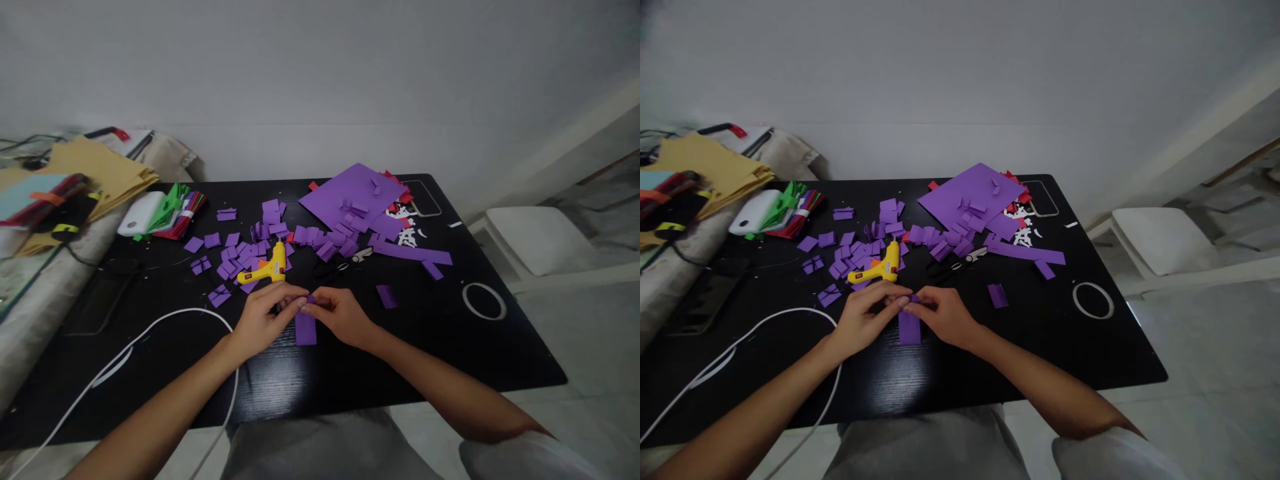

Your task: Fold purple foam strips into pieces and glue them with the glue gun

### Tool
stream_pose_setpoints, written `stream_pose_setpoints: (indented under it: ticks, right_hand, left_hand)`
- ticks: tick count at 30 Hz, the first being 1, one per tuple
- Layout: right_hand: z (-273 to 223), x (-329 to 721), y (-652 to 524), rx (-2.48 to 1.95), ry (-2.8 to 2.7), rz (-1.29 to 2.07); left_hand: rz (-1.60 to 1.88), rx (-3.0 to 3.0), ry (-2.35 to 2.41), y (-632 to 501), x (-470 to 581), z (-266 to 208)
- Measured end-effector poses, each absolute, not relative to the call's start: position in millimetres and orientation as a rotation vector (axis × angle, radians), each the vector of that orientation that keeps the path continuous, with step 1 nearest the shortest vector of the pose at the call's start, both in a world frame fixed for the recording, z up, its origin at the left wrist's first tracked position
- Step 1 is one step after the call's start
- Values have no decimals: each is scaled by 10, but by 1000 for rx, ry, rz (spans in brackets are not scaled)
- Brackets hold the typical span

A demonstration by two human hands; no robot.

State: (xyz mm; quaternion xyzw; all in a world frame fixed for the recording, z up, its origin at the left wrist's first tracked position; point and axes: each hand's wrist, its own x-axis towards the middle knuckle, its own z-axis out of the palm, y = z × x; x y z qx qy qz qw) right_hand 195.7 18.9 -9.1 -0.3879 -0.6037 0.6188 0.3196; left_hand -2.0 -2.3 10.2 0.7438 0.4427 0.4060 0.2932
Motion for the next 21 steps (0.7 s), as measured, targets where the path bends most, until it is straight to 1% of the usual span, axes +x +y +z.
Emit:
stream_pose_setpoints:
  ticks: [7,13,21]
  right_hand:
    - [-103,1957,208,-1048,-1604,1589]
    - [-85,1950,193,-1034,-1549,1640]
    - [-30,1976,211,-1076,-1624,1510]
  left_hand:
    - [1081,1980,1234,-8,-28,91]
    - [1108,1873,1318,-2,-36,59]
    - [1116,1619,1201,2,-8,103]
